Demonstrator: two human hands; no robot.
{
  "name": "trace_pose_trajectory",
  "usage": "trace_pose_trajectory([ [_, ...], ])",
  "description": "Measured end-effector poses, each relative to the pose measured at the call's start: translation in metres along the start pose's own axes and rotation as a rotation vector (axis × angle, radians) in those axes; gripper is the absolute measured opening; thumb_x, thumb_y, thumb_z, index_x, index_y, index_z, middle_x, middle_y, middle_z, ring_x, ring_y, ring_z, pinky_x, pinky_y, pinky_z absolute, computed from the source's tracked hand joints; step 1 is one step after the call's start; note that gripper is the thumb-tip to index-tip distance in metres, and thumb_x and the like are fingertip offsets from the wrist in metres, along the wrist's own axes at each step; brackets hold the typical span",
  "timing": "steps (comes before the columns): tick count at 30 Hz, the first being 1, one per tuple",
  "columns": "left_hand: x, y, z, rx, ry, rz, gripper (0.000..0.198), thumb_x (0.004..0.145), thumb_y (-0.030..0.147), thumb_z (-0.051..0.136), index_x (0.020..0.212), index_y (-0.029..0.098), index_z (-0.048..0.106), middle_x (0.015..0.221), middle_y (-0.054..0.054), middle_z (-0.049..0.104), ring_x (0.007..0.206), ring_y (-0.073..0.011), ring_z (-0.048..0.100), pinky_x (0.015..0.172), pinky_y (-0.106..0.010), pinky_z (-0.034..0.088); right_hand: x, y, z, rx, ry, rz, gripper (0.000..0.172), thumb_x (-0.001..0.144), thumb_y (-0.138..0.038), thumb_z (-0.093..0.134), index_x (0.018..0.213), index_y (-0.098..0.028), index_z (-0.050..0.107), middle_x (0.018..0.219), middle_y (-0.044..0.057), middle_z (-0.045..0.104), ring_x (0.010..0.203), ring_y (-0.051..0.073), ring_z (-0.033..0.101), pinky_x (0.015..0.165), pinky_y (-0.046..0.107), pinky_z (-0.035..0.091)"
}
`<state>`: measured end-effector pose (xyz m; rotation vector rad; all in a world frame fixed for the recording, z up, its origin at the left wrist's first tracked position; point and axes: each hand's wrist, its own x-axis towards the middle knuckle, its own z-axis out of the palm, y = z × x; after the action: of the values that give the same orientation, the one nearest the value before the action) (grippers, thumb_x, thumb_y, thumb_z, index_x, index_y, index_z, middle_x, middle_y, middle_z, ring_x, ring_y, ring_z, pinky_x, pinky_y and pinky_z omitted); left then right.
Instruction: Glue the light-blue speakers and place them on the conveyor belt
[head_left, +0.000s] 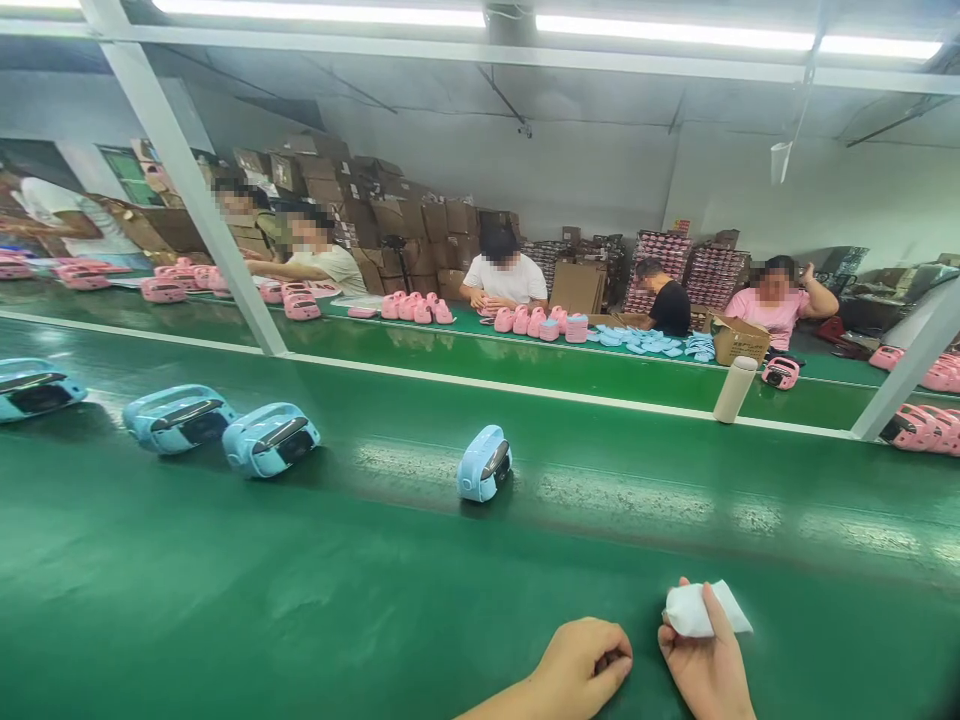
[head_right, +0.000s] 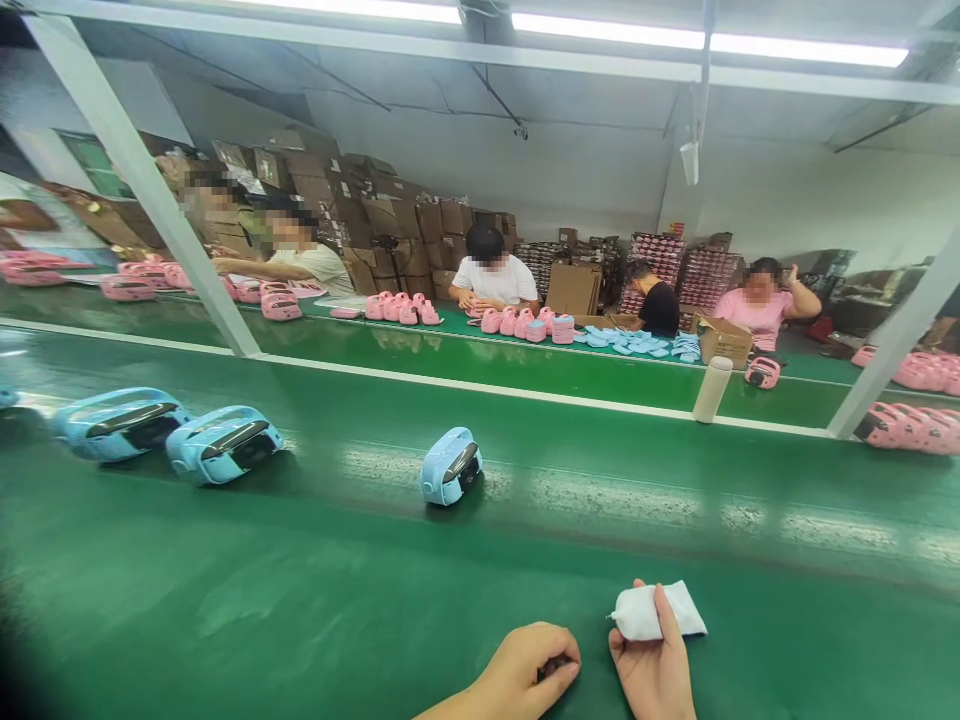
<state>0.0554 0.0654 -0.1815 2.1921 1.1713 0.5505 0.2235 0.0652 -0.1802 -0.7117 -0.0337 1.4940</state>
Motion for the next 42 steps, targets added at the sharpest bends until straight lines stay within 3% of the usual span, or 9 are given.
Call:
trace_pose_trajectory([
  [5, -0.001, 0.001, 0.000, -0.004, -0.004, -0.003, 0.012, 0.077, 0.022, 0.049, 0.079, 0.020, 0.061, 0.070, 0.002, 0.062, 0.065, -0.0098, 0.052, 0.061, -0.019, 0.037, 0.002, 0.000, -0.003, 0.008, -0.031, -0.008, 0.030, 0.069, -0.027, 0.077, 0.090, -0.019, 0.057, 0.088, 0.000, 0.058, 0.065, 0.012, 0.052, 0.052, 0.022, 0.045],
  [10, -0.001, 0.002, -0.001, -0.003, -0.003, -0.005, 0.012, 0.078, 0.022, 0.049, 0.080, 0.020, 0.060, 0.071, 0.002, 0.061, 0.066, -0.0102, 0.052, 0.061, -0.019, 0.037, 0.008, -0.001, -0.009, 0.009, 0.017, 0.040, 0.039, 0.060, -0.028, 0.082, 0.089, -0.019, 0.057, 0.086, 0.000, 0.058, 0.063, 0.014, 0.052, 0.049, 0.024, 0.043],
  [16, 0.000, 0.000, 0.000, -0.005, -0.002, 0.003, 0.011, 0.078, 0.022, 0.049, 0.080, 0.020, 0.060, 0.071, 0.002, 0.062, 0.067, -0.0104, 0.052, 0.061, -0.019, 0.037, 0.002, -0.002, -0.004, 0.007, -0.034, 0.013, 0.036, 0.066, -0.028, 0.079, 0.093, -0.019, 0.056, 0.086, 0.000, 0.057, 0.067, 0.012, 0.052, 0.053, 0.023, 0.044],
  [25, 0.000, -0.002, 0.003, -0.011, -0.002, 0.024, 0.011, 0.078, 0.021, 0.049, 0.079, 0.020, 0.059, 0.071, 0.002, 0.062, 0.066, -0.0102, 0.052, 0.063, -0.019, 0.038, 0.023, -0.006, -0.027, -0.014, -0.079, 0.094, 0.053, 0.049, -0.010, 0.082, 0.093, -0.019, 0.054, 0.086, -0.003, 0.056, 0.068, 0.013, 0.052, 0.054, 0.026, 0.043],
  [33, 0.002, -0.002, 0.003, -0.008, 0.010, 0.023, 0.010, 0.078, 0.021, 0.050, 0.078, 0.020, 0.059, 0.071, 0.002, 0.062, 0.066, -0.0100, 0.052, 0.061, -0.018, 0.037, 0.023, -0.008, -0.026, 0.040, -0.042, 0.126, 0.061, 0.043, -0.001, 0.081, 0.095, -0.019, 0.054, 0.085, -0.001, 0.057, 0.067, 0.016, 0.051, 0.053, 0.028, 0.043],
  [42, 0.001, -0.002, 0.003, -0.013, 0.009, 0.014, 0.009, 0.077, 0.021, 0.051, 0.077, 0.019, 0.060, 0.070, 0.002, 0.063, 0.066, -0.0097, 0.053, 0.061, -0.018, 0.037, 0.018, -0.008, -0.018, 0.046, -0.017, 0.102, 0.054, 0.055, -0.022, 0.085, 0.098, -0.019, 0.053, 0.086, 0.001, 0.057, 0.067, 0.016, 0.052, 0.052, 0.028, 0.043],
])
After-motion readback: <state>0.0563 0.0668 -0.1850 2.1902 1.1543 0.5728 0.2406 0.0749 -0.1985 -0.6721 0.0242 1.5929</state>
